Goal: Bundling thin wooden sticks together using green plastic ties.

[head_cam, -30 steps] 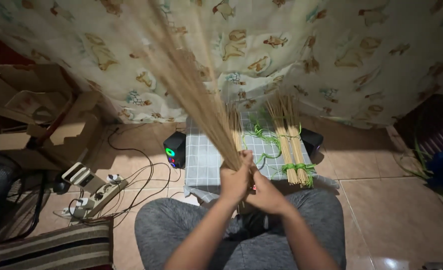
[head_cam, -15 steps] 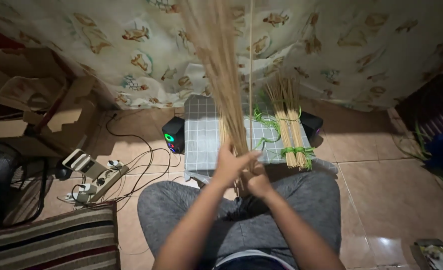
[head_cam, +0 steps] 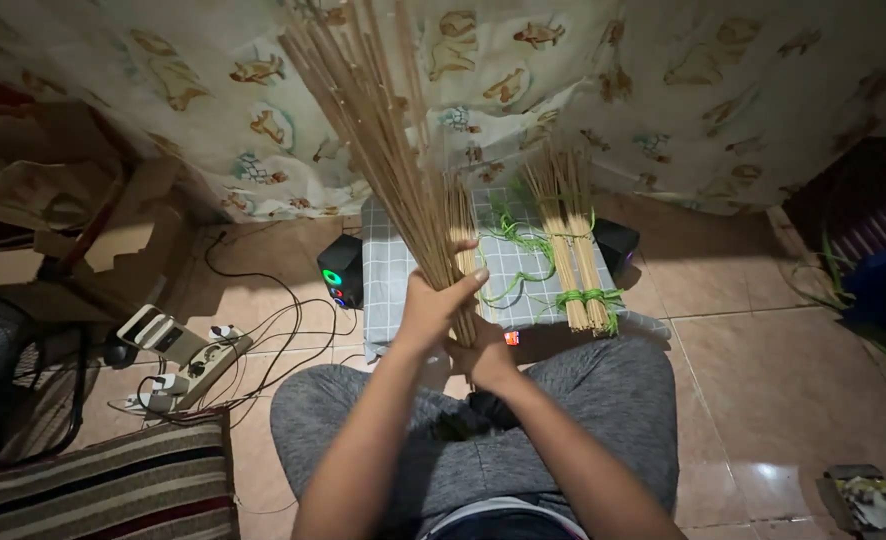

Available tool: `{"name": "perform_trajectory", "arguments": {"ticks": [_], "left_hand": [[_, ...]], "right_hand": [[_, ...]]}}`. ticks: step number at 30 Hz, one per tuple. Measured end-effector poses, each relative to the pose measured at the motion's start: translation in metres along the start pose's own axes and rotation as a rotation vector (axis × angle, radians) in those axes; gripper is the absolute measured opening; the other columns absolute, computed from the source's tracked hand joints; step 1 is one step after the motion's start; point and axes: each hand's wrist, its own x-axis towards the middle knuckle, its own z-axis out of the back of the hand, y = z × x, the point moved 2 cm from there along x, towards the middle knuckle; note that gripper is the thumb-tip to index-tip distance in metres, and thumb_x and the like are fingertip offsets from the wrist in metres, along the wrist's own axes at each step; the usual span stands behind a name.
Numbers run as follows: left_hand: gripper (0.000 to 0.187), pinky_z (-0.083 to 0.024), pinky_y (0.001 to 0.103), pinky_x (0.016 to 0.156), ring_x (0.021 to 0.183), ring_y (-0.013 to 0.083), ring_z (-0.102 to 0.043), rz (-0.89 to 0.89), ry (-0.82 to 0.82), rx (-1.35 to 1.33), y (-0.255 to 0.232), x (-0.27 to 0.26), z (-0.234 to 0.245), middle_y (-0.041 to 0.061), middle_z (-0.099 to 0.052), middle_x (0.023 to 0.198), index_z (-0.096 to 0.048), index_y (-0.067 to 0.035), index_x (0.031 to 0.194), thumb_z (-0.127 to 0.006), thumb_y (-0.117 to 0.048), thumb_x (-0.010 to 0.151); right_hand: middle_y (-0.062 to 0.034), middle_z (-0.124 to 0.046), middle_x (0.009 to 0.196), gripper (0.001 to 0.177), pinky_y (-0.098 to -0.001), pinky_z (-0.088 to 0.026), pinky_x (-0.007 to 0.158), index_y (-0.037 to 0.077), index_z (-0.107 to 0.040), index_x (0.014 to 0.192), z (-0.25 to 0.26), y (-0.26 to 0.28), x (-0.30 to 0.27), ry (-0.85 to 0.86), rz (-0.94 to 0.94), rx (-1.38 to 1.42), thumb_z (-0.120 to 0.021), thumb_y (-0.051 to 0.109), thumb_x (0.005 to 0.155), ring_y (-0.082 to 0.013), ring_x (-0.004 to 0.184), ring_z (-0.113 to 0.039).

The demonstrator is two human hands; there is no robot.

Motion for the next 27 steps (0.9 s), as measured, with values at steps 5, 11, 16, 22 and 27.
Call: {"name": "perform_trajectory", "arguments": {"ticks": [5, 11, 16, 22, 27], "left_hand": [[0.034, -0.055, 0.029, 0.055, 0.050, 0.0141, -0.062, -0.093, -0.044, 0.067, -0.010, 0.006, 0.006, 0.006, -0.065, 0.060, -0.068, -0.006, 0.123, -0.076, -0.016, 0.091], [0.017, -0.052, 0.033, 0.062, 0.060, 0.0191, -0.063, -0.195, -0.358, 0.310, -0.029, 0.007, 0.014, 0.007, -0.066, 0.067, -0.074, -0.007, 0.110, -0.065, -0.017, 0.099], [0.014, -0.055, 0.042, 0.075, 0.078, 0.0265, -0.074, -0.220, -0.518, 0.487, 0.012, 0.017, 0.030, 0.011, -0.074, 0.075, -0.075, -0.010, 0.099, -0.069, -0.023, 0.100], [0.019, -0.057, 0.042, 0.071, 0.081, 0.0290, -0.075, -0.136, -0.466, 0.526, 0.016, 0.023, 0.038, 0.011, -0.073, 0.074, -0.070, -0.012, 0.091, -0.072, -0.031, 0.095], [0.025, -0.057, 0.039, 0.065, 0.069, 0.0258, -0.073, -0.097, -0.372, 0.551, 0.018, 0.023, 0.044, 0.011, -0.071, 0.066, -0.068, -0.008, 0.085, -0.066, -0.028, 0.101]], "right_hand": [[-0.0198, -0.074, 0.114, 0.058, -0.0478, -0.055, 0.086, 0.009, -0.061, 0.131, 0.018, 0.036, -0.005, 0.123, 0.071, 0.074, -0.084, 0.015, 0.078, -0.0328, 0.106, -0.070], [-0.0264, -0.071, 0.112, 0.057, -0.0473, -0.053, 0.091, 0.008, -0.056, 0.148, 0.085, 0.032, 0.014, -0.005, 0.235, -0.058, -0.061, 0.003, 0.091, -0.0388, 0.106, -0.067], [-0.0185, -0.076, 0.107, 0.055, -0.0505, -0.055, 0.091, 0.021, -0.058, 0.149, 0.107, 0.037, 0.031, 0.000, 0.118, -0.660, -0.058, 0.013, 0.094, -0.0404, 0.109, -0.070], [-0.0142, -0.077, 0.115, 0.032, -0.0506, -0.055, 0.098, 0.023, -0.077, 0.120, 0.104, -0.010, 0.077, 0.145, 0.073, -0.976, -0.056, 0.032, 0.098, -0.0387, 0.116, -0.070], [-0.0064, -0.076, 0.102, 0.022, -0.0452, -0.055, 0.092, 0.023, -0.079, 0.112, 0.123, 0.020, 0.062, -0.220, 0.404, -0.731, -0.064, 0.035, 0.101, -0.0325, 0.103, -0.072]]}}
